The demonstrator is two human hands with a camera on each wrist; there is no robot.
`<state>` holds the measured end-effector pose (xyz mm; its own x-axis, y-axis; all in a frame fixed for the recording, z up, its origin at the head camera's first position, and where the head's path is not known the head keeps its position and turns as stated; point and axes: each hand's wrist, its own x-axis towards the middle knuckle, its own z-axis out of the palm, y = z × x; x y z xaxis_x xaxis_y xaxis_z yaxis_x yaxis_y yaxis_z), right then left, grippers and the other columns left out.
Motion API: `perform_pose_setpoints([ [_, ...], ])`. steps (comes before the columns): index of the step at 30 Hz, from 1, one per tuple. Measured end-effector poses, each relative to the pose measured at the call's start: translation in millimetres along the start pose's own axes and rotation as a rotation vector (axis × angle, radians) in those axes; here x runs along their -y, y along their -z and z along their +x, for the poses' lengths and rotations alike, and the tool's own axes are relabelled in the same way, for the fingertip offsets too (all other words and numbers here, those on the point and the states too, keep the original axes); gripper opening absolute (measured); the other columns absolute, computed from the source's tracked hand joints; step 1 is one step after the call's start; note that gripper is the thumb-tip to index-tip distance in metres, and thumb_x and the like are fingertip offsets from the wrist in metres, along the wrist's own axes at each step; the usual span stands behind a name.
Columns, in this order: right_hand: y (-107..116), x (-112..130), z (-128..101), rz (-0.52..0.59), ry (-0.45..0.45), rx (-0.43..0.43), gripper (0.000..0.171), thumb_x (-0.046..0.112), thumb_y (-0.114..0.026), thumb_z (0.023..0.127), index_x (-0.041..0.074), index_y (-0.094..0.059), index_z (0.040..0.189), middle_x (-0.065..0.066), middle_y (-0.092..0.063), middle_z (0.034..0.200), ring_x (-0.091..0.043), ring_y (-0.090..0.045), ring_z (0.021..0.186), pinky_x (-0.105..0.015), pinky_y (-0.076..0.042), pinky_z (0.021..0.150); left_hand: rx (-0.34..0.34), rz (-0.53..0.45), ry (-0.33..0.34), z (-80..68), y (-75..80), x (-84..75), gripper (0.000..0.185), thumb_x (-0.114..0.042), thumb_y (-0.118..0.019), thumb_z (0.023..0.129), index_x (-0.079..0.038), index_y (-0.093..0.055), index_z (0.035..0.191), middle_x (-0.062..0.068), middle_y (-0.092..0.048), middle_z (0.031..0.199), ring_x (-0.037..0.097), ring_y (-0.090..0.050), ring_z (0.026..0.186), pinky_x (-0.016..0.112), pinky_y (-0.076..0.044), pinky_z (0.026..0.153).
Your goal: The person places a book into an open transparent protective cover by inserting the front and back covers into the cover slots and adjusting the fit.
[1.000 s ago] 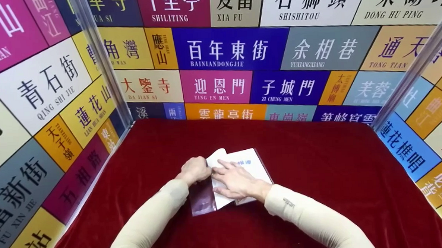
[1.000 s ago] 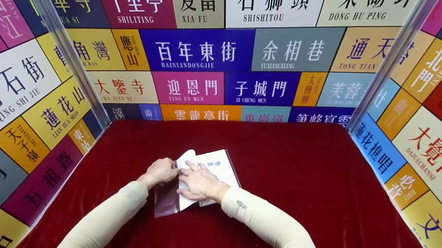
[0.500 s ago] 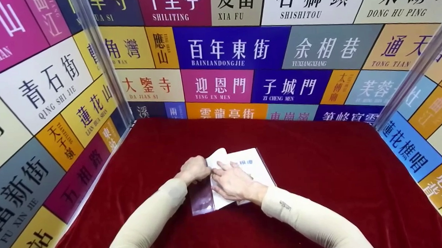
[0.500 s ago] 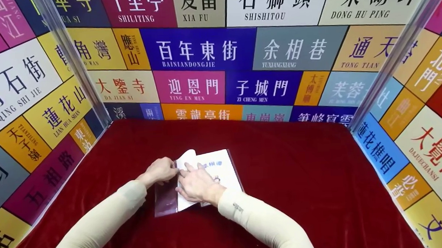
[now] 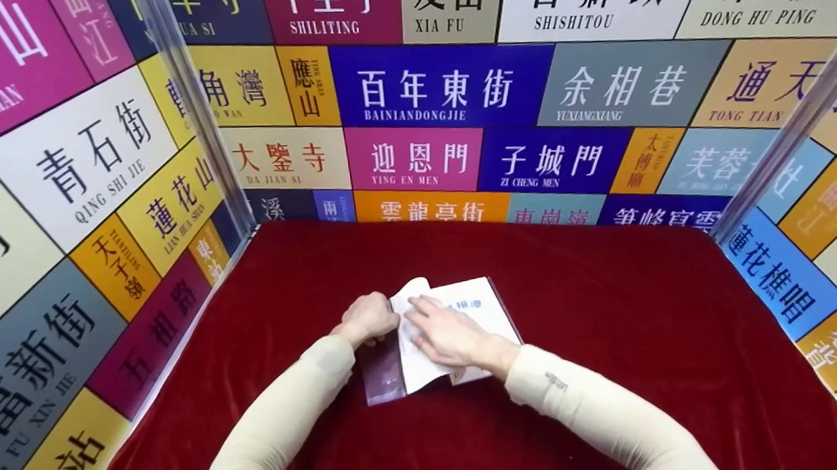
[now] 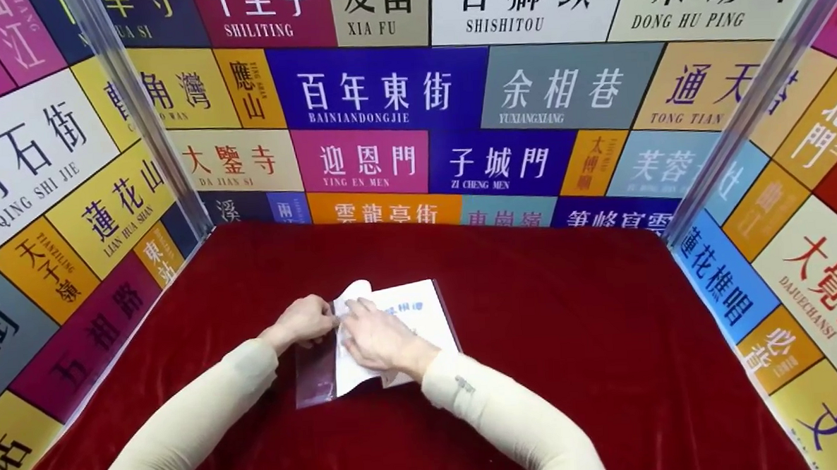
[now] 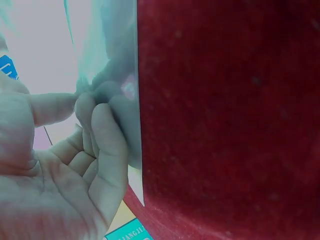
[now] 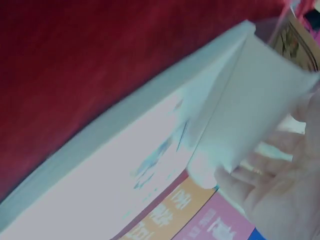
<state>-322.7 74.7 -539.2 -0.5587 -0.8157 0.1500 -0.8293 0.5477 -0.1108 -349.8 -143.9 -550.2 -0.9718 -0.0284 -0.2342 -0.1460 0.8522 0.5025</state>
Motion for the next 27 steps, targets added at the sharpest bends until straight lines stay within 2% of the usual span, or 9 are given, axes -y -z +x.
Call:
perform_pose_setpoints([
  [4,7,-18,-18,0.082,0.002,0.025,0.062,0.024,-0.058,0.111,-0.01,-0.05,0.161,-0.034,-0.045,0.173,-0.051,-0.047,0.161,-0.063,-0.042,0.133,0.0,0.003,0.002,-1.3,-0.8,-2.0,0.015,-0.02,-0.066,0.092,-0.017,-0.066,0.077,0.001,-0.071,0.061,0.018,-0.072,0.053,0.032,-0.061,0.049],
  [8,9,-27,-34,0.136,-0.034,0.079,0.07,0.033,-0.055,0.112,-0.007,-0.043,0.167,-0.03,-0.037,0.179,-0.047,-0.041,0.166,-0.062,-0.039,0.136,-0.003,0.018,-0.014,-1.6,-0.6,-3.2,0.014,-0.02,-0.066,0.093,-0.017,-0.067,0.079,0.001,-0.071,0.062,0.017,-0.071,0.053,0.03,-0.058,0.047],
  [12,9,-27,-37,0.101,-0.043,0.109,0.071,0.039,-0.052,0.113,-0.002,-0.041,0.17,-0.024,-0.034,0.183,-0.043,-0.04,0.168,-0.059,-0.041,0.135,-0.004,0.016,-0.022,-2.1,1.4,-4.6,0.014,-0.019,-0.065,0.094,-0.016,-0.068,0.081,0.001,-0.07,0.062,0.018,-0.071,0.053,0.029,-0.055,0.046],
  [17,8,-24,-34,0.03,-0.039,0.129,0.071,0.039,-0.053,0.114,-0.001,-0.041,0.171,-0.025,-0.033,0.183,-0.045,-0.043,0.166,-0.059,-0.044,0.133,-0.006,0.016,-0.024,-3.5,2.7,-6.3,0.014,-0.019,-0.064,0.094,-0.016,-0.067,0.081,0.001,-0.07,0.062,0.019,-0.072,0.054,0.03,-0.055,0.047],
  [21,8,-20,-32,0.007,-0.06,0.158,0.073,0.042,-0.053,0.114,0.0,-0.039,0.172,-0.024,-0.03,0.184,-0.045,-0.043,0.166,-0.058,-0.048,0.13,-0.03,0.037,-0.027,-4.5,2.5,-6.2,0.014,-0.02,-0.065,0.093,-0.016,-0.068,0.08,0.001,-0.07,0.062,0.02,-0.072,0.054,0.031,-0.054,0.049],
  [27,9,-15,-29,-0.027,-0.072,0.183,0.073,0.044,-0.054,0.114,0.001,-0.04,0.172,-0.023,-0.031,0.184,-0.043,-0.051,0.161,-0.055,-0.054,0.124,-0.078,0.065,-0.053,-5.1,-0.6,-4.6,0.017,-0.022,-0.064,0.091,-0.016,-0.068,0.076,0.003,-0.07,0.065,0.019,-0.068,0.051,0.033,-0.051,0.05],
])
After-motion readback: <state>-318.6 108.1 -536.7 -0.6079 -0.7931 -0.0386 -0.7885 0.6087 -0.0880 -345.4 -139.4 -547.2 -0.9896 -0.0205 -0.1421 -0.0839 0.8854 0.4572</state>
